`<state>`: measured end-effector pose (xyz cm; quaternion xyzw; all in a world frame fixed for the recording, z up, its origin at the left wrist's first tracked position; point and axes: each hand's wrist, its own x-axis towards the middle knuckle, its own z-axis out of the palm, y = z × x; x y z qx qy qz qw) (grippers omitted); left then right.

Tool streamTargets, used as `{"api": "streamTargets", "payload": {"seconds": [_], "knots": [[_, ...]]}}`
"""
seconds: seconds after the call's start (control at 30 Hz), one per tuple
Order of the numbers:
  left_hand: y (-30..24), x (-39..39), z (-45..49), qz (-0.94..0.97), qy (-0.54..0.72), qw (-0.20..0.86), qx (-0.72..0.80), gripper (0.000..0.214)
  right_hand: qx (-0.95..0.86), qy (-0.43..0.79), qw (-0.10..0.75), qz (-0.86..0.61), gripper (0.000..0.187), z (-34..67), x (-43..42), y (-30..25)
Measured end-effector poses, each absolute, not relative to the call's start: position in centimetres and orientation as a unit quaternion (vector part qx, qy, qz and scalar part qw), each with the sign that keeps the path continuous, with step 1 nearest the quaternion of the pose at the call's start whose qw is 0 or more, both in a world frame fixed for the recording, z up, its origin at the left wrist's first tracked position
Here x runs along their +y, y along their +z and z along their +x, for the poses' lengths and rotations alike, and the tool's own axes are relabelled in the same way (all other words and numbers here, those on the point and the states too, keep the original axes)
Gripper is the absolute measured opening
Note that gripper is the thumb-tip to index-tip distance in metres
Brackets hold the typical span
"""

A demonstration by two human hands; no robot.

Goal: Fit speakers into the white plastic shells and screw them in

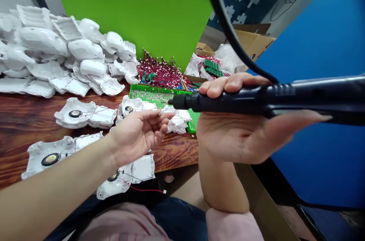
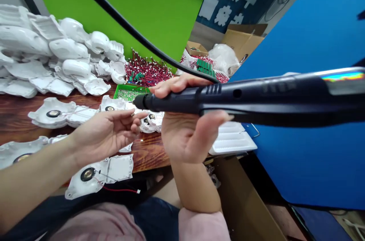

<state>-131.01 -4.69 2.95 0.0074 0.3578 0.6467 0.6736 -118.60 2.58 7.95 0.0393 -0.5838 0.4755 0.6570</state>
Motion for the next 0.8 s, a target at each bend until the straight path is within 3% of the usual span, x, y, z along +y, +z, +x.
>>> {"api": "streamTargets", "payload": {"seconds": [0.13,0.3,0.8], "knots": [[1.3,-6.8,-128.8,0.005,0.657,0.66,0.364,0.025,-0.583,0.508,0.634,0.015,0.039,-117.2,0.4,7.0],[0.2,-7.9,-128.2,0.057,0.675,0.666,0.313,0.042,-0.546,0.559,0.624,-0.008,0.034,-115.9,-1.5,6.3],[-1.0,-8.0,-127.6,0.089,0.689,0.668,0.266,0.044,-0.544,0.563,0.621,-0.039,0.033,-115.8,-1.4,4.9]]}}
